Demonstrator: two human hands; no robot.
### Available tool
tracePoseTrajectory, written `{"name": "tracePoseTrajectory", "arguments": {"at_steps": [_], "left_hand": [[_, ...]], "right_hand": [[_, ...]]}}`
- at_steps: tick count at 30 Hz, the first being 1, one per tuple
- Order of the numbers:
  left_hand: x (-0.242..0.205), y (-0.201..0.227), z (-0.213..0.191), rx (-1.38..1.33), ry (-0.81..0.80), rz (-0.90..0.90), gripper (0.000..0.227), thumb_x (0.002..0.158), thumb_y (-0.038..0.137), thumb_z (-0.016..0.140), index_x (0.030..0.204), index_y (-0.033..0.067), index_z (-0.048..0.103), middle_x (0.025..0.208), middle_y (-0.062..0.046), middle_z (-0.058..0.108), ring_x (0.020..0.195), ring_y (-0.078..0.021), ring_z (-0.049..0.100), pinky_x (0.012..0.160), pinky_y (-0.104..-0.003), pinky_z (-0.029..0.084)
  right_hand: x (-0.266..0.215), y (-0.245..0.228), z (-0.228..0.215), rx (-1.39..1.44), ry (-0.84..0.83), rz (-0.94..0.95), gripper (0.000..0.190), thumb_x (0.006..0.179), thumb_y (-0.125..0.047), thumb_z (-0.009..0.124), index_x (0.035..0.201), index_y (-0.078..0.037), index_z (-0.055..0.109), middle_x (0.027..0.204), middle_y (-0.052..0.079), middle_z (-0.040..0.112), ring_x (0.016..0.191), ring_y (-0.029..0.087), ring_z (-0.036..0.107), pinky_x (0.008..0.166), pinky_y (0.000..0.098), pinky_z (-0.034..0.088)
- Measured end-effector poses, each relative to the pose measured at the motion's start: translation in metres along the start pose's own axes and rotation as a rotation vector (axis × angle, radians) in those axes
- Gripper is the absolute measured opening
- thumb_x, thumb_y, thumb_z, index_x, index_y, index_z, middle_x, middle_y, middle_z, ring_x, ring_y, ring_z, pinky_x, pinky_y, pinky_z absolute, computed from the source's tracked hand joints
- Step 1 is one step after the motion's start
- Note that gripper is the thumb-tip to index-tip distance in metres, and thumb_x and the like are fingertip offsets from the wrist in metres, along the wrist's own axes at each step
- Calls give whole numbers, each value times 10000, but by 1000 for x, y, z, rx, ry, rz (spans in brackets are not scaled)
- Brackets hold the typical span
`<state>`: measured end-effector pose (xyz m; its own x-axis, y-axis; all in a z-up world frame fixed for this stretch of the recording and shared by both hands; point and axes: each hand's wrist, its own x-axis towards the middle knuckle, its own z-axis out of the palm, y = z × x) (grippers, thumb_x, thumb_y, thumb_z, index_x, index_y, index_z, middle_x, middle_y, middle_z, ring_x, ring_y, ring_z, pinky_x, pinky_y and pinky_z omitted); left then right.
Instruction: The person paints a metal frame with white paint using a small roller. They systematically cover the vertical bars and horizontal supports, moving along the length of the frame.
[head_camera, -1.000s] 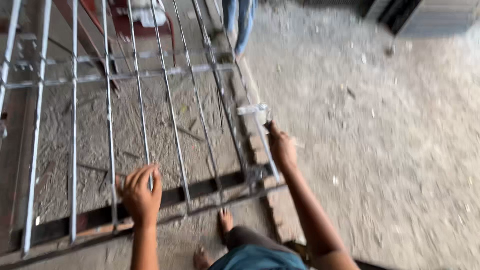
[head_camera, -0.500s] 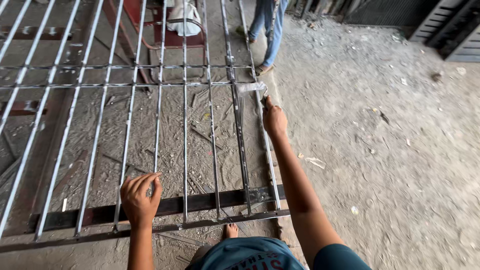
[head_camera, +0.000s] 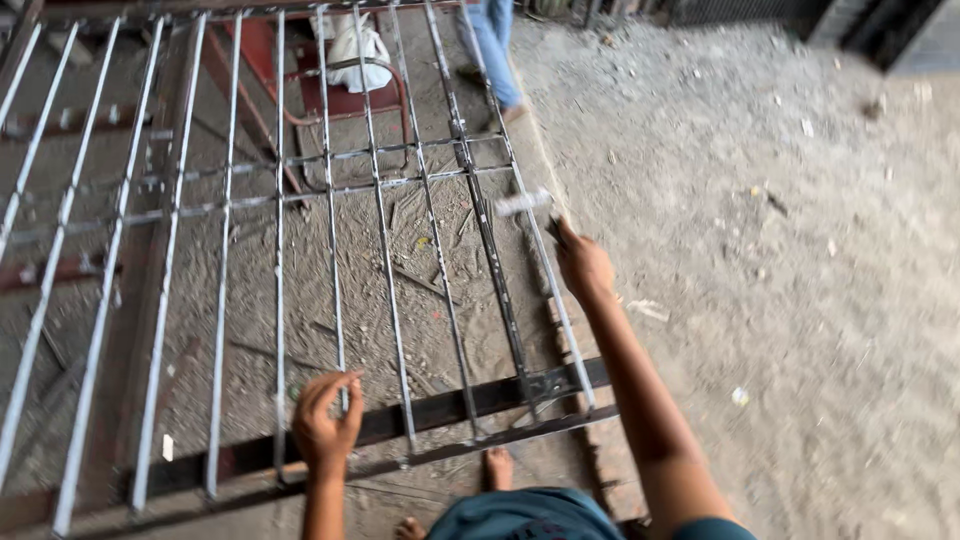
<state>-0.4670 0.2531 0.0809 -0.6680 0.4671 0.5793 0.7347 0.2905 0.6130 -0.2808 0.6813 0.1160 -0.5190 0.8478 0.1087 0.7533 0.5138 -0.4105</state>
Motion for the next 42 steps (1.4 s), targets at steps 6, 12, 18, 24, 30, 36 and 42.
{"name": "tracePoseTrajectory", "arguments": {"at_steps": [6,12,18,24,30,36,42], "left_hand": [[3,3,-7,-153,-83,37,97,935,168,720,999,133,785,1034,-31,775,1001,-201,727,969,-359,539],[-3,-18,4,-285,-141,86,86,961,201,722,989,128,757,1022,-27,779,969,-155,721,911,-301,561],[-9,-17,2,-326,-179,150,118,1000,227,698,1004,126,757,1033,-34,781,977,-162,726,940,-305,558],[-6,-2,-9,-120,-255,270,127,946,193,709,1004,128,801,1059,-55,776,1040,-231,709,891,-339,560],[-1,7,-20,-86,-250,275,117,971,206,698,1001,135,787,1121,-33,778,1064,-221,704,936,-342,556],[-4,5,-22,-93,-287,285,127,946,178,687,996,118,787,1119,-31,784,1052,-236,701,916,-342,548],[-10,-16,2,-38,-313,308,112,971,192,705,1010,126,786,1110,-27,785,1022,-191,715,908,-302,566]], "right_hand": [[-158,10,-60,50,-1,101,535,964,-307,615,1489,-301,511,1031,198,704,893,416,690,745,506,537],[-285,14,-97,32,-92,282,509,973,-332,620,1475,-299,539,1072,199,724,922,398,703,766,483,540],[-336,6,-115,-89,-92,312,489,970,-383,611,1452,-347,536,1157,98,739,832,310,735,717,434,573],[-369,-11,-117,-275,-81,351,474,1006,-394,601,1476,-388,538,1009,102,737,727,252,691,586,414,562],[-408,-43,-90,-8,87,246,465,985,-336,636,1447,-357,582,963,106,745,699,230,694,608,381,555],[-422,-72,-73,70,135,203,459,967,-294,655,1423,-297,603,931,148,713,749,320,687,678,436,528],[-416,-81,-56,-65,93,311,495,989,-339,616,1477,-347,537,888,152,681,720,315,665,638,456,528]]}}
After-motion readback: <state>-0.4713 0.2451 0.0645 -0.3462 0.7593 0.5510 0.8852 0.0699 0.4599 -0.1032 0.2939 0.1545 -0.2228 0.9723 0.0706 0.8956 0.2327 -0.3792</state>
